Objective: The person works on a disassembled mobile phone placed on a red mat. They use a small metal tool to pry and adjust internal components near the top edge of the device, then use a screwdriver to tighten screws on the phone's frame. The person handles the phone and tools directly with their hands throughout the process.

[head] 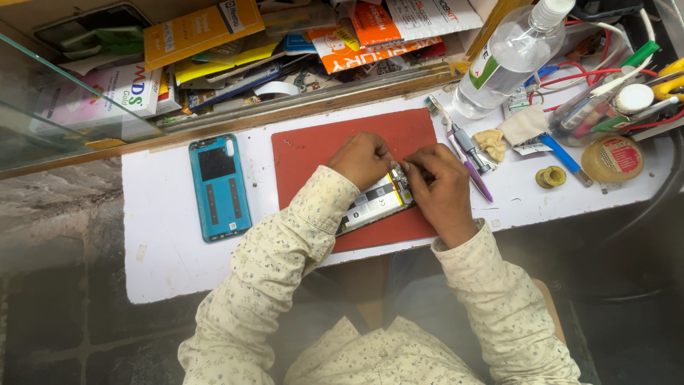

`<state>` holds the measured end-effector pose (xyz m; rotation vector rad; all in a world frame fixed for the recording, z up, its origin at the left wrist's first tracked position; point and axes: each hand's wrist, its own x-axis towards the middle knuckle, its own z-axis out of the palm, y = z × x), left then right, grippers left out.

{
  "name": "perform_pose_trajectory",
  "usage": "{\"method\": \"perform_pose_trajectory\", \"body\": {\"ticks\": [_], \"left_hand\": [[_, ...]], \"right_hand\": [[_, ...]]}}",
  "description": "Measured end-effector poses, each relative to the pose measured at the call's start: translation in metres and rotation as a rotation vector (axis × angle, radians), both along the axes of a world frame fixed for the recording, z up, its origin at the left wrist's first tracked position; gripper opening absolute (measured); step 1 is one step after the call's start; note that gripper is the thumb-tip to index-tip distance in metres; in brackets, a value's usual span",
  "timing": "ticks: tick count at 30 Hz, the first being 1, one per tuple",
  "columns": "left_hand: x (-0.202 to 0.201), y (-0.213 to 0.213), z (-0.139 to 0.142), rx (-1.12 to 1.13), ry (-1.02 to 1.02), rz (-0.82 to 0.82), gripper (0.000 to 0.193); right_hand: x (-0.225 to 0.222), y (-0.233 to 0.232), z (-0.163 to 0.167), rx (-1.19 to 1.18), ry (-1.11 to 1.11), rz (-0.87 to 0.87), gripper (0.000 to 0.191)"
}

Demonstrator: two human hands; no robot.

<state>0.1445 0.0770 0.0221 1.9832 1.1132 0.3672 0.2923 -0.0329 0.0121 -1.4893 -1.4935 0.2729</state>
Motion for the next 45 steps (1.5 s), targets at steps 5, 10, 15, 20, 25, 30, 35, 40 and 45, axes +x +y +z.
{"method": "perform_pose_trajectory", "body": {"ticks": [5, 10, 15, 20, 25, 30, 35, 40, 45], "left_hand": [[0.002, 0.001, 0.003, -0.031, 0.062, 0.018, 0.019], [0.006, 0.004, 0.000, 0.058, 0.091, -0.010, 0.017], [0.008, 0.010, -0.002, -0.004, 0.109, 0.006, 0.020], [0.001, 0.019, -0.001, -0.185, 0.105, 0.043, 0.020], [0.003, 0.022, 0.002, -0.205, 0.123, 0.011, 0.020], [0.008, 0.019, 0.005, -0.096, 0.191, -0.008, 0.018], [0.011, 0.018, 0.013, -0.071, 0.245, -0.020, 0.018], [0.009, 0.017, 0.019, -0.193, 0.200, -0.033, 0.024], [0.005, 0.019, 0.011, -0.267, 0.104, -0.046, 0.019]], "right_hand": [[0.001, 0.001, -0.002, 0.011, 0.020, -0.031, 0.009], [0.001, 0.000, -0.002, 0.011, 0.042, -0.037, 0.009], [0.001, 0.000, -0.001, 0.002, 0.054, -0.035, 0.010], [0.001, 0.000, -0.001, 0.009, 0.063, -0.029, 0.009], [0.001, 0.000, -0.001, 0.006, 0.059, -0.031, 0.009], [0.001, 0.001, -0.002, 0.005, 0.046, -0.031, 0.009], [0.002, 0.001, -0.004, 0.002, 0.051, -0.028, 0.008], [0.001, 0.001, -0.002, 0.000, 0.065, -0.017, 0.009], [-0.001, -0.002, 0.004, -0.034, 0.079, 0.038, 0.009]]}}
